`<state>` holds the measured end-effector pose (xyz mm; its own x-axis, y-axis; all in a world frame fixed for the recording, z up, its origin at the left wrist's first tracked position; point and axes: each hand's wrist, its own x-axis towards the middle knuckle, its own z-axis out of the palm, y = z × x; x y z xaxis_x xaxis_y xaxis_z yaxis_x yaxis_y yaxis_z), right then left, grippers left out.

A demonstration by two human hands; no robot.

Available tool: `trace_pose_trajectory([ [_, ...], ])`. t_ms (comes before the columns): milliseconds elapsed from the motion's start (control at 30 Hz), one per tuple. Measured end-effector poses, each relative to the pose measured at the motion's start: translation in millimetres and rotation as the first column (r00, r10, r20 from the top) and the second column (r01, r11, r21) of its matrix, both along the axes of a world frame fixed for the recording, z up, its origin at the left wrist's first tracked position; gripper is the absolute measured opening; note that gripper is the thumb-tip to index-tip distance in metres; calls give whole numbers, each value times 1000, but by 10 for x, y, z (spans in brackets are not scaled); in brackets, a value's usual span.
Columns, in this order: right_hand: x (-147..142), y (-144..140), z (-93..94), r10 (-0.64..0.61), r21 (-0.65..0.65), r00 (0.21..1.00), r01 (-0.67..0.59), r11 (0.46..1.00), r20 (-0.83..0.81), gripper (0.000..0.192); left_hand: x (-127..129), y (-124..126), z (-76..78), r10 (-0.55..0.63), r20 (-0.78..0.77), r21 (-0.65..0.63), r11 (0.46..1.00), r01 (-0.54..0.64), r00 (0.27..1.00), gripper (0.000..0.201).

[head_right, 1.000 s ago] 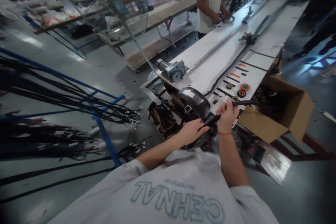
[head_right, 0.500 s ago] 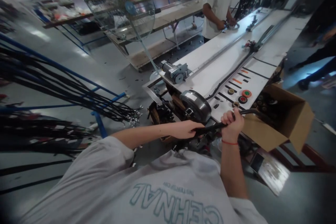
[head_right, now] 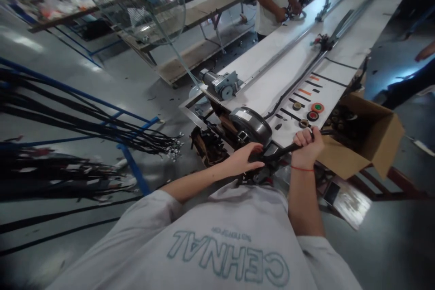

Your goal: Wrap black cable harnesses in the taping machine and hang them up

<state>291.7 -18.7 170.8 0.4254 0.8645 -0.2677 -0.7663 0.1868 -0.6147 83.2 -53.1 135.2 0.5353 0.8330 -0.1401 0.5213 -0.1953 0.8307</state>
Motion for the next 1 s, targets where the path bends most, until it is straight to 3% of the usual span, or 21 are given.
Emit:
trace_pose_trajectory([
  [100, -35, 15, -24, 16, 10, 999, -16, 1000, 34, 26, 102, 30, -45, -128, 47, 96, 988, 123, 991, 42],
  [367, -73, 29, -52, -54, 25, 996, 52, 998, 67, 27, 195, -6, 33, -65, -118, 190, 978, 86, 991, 30],
  [467, -69, 49, -73, -75, 30, 990, 72, 997, 117, 30, 170, -10, 58, -36, -100, 120, 992, 48, 994, 27],
  [633, -93, 118, -115, -78, 27, 988, 75, 997, 130, 33, 126, -75, 56, -49, 67, -161, 985, 59, 997, 37],
  [767, -189, 155, -154, -59, 36, 986, 54, 998, 155, 36, 80, -99, 32, 28, 59, -206, 978, -15, 998, 31],
  [833, -225, 165, -164, -44, 48, 988, 37, 998, 150, 37, 55, -68, 14, 79, 220, -394, 919, 14, 972, 38],
  [900, -239, 174, -157, -23, 49, 992, 17, 999, 124, 36, 30, -31, -7, 186, 364, -604, 793, 80, 912, 47],
  [967, -241, 182, -138, -9, 42, 995, 5, 999, 96, 34, 0, -15, -23, 274, 424, -716, 685, 135, 863, 48],
  [1000, -243, 185, -128, -5, 37, 996, 2, 999, 88, 33, -20, -19, -25, 292, 434, -738, 657, 151, 852, 45],
])
